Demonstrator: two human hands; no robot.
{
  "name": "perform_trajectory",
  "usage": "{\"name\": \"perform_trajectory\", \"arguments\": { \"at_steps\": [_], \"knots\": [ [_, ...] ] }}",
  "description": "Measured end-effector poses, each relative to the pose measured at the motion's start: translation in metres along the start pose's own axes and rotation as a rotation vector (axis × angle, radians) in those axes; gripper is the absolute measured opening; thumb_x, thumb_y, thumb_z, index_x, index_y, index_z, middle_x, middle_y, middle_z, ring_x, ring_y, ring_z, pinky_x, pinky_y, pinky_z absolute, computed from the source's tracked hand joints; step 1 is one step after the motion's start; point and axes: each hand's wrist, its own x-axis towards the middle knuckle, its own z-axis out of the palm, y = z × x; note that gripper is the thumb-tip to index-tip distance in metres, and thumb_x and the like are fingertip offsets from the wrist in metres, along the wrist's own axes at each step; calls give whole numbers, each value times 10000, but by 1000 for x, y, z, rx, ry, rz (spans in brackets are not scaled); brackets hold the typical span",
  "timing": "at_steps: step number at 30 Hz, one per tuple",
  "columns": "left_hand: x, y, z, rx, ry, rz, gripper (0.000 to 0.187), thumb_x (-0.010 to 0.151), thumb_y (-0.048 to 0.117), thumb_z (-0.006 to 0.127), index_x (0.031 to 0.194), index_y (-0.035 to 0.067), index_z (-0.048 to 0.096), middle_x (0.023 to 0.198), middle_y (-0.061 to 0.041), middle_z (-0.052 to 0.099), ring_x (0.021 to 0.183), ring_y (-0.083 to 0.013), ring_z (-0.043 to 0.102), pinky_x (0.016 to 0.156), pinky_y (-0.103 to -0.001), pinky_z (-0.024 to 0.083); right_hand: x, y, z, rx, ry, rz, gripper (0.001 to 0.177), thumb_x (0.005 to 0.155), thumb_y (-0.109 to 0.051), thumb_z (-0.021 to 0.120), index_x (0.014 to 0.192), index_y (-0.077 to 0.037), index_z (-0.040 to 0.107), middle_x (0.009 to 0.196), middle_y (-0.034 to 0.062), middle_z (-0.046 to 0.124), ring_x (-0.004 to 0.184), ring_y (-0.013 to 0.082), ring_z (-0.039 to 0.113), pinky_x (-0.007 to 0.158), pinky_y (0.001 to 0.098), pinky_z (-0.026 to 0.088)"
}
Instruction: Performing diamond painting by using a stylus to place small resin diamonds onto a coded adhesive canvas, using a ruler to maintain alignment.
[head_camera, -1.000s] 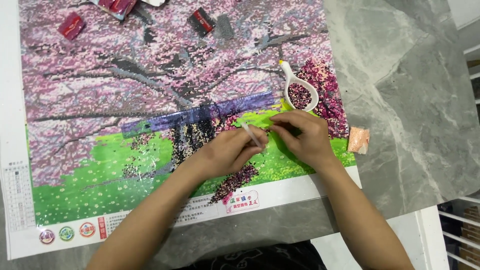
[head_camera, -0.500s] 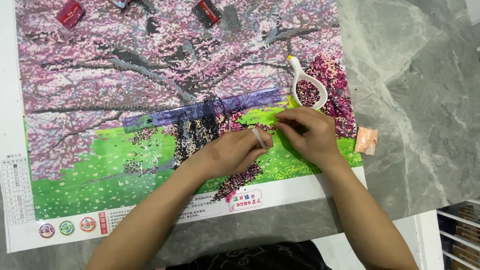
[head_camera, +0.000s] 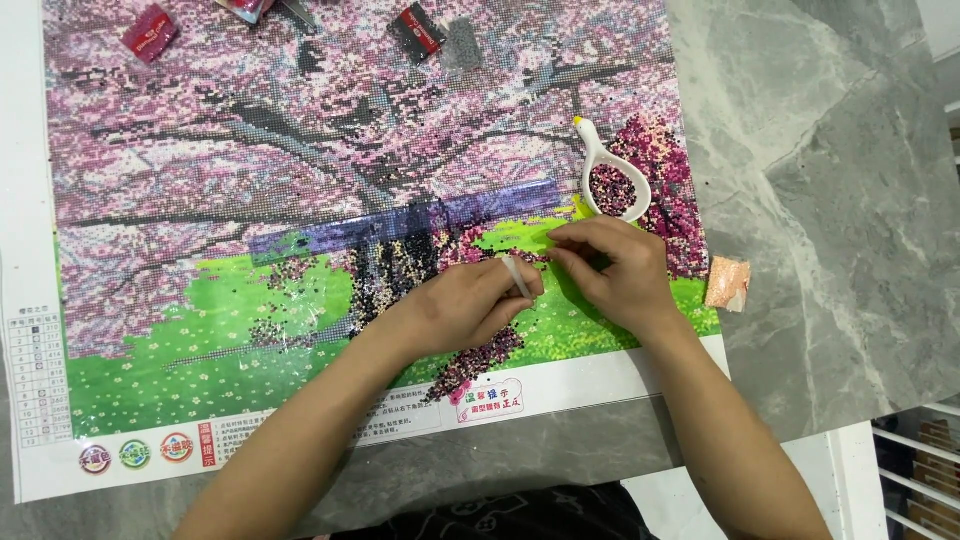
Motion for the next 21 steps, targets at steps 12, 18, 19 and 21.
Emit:
{"name": "perform_trajectory", "arguments": {
  "at_steps": [12,18,19,21],
  "knots": [
    [5,21,-5,-568,201,-48,157,928,42,577,1068,8,513,876,-158,670,732,-229,698,643,-335,616,2,-2,-2,30,3,-2,206,762,28,782,933,-83,760,797,74,728,719,261,709,647,338,554],
    [0,83,-23,-921,193,-98,136,1007,51,530,1115,47,447,985,-173,643,917,-266,691,835,-328,611,0,1,-4,-50,-42,-115,160,827,-47,796,963,-25,715,902,109,721,792,201,691,725,290,563],
    [-3,91,-25,-920,197,-100,136,1007,51,530,1115,47,447,985,-173,643,917,-266,691,835,-328,611,0,0,-4,-46,-45,-116,160,827,-47,796,963,-25,715,902,109,721,792,201,691,725,290,563],
    [-8,106,-28,-995,260,-166,154,1001,67,539,1111,51,432,969,-184,632,918,-294,700,783,-306,590,1,-2,-5,-67,-50,-124,163,824,-46,802,962,-16,720,905,118,725,792,204,691,719,296,565]
  ]
}}
